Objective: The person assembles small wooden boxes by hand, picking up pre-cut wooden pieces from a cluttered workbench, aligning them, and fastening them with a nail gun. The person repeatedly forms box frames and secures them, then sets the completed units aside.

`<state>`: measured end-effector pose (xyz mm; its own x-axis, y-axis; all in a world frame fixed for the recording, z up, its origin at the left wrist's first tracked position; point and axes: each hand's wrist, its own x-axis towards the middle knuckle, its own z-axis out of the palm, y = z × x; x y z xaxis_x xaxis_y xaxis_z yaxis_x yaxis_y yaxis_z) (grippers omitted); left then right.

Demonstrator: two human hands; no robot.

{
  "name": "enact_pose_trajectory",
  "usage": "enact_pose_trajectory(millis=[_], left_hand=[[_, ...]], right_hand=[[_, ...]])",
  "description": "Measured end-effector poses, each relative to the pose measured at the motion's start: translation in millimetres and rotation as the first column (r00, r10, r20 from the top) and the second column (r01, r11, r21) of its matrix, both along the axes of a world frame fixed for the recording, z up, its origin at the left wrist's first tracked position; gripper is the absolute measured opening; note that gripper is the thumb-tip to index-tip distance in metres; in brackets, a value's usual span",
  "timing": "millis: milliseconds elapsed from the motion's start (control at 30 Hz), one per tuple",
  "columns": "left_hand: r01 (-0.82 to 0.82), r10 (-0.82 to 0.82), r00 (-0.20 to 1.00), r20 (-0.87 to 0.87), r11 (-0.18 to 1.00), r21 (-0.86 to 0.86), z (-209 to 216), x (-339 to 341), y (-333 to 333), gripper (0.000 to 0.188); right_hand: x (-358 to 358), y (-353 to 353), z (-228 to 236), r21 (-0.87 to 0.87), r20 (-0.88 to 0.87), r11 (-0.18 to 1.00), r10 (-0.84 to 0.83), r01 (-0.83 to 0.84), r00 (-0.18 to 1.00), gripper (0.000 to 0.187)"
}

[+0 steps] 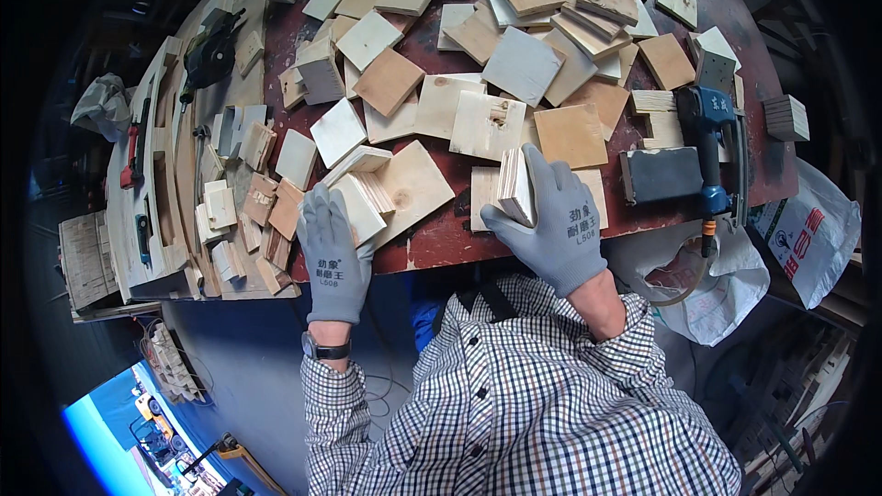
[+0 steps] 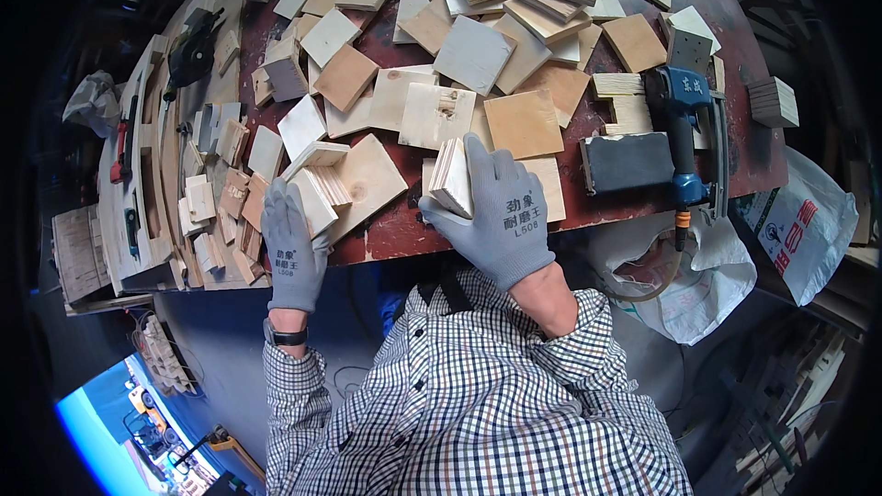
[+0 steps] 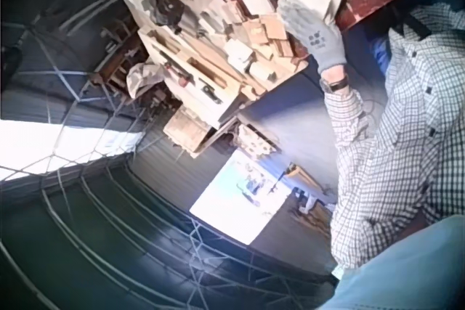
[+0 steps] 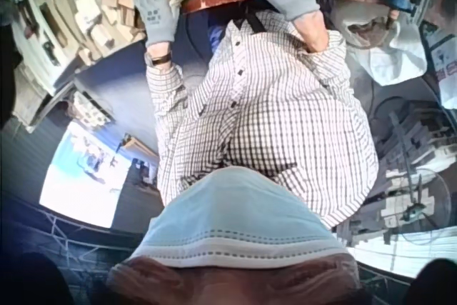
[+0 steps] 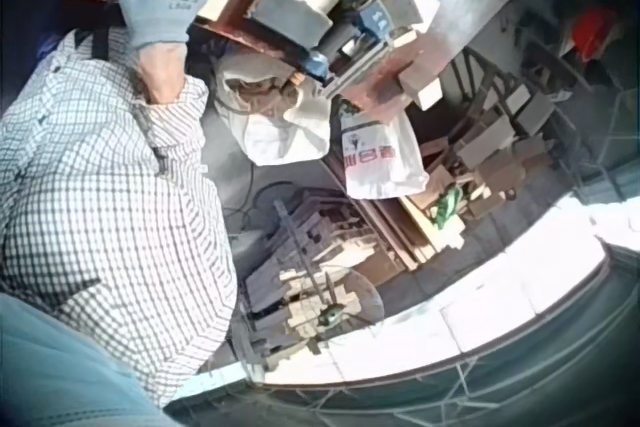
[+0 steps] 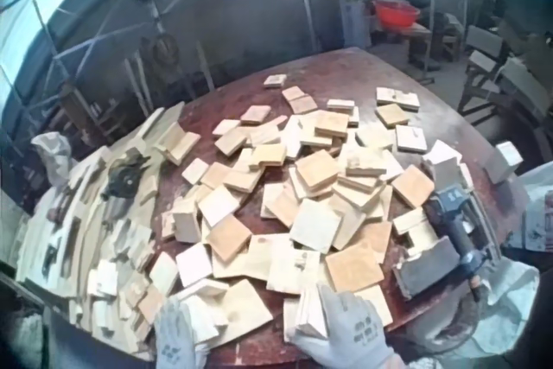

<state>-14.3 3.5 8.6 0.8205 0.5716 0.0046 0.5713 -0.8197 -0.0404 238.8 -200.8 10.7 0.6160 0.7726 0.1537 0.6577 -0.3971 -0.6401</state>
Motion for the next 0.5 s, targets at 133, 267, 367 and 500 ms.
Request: enact_pose_trajectory(millis=[133, 267, 367, 500], left_hand=[[-0.040, 0.040, 0.999, 0.005, 0.999, 0.001, 3, 2, -3, 0.088], [-0.050, 0.051, 0.998, 0.048, 0.999, -0.008, 3, 1, -3, 0.087], [-0.033, 0.039, 0.986, 0.161, 0.998, -0.046, 5, -2, 1, 0.082], [-0.073, 0.056, 0.919, 0.390, 0.997, 0.030, 31, -16, -9, 0.063]], right_hand=[[-1, 5, -10, -0.013, 0.006, 1.000, 0.028, -0.028, 1.000, 0.090], [1, 9, -1, -0.012, -0.063, 0.998, 0.061, -0.062, 0.996, 0.085], [1, 9, 3, 0.045, -0.441, 0.999, 0.046, -0.029, 0.897, 0.066], [8, 4, 0, 0.030, -0.795, 1.000, 0.025, -0.002, 0.605, 0.054]])
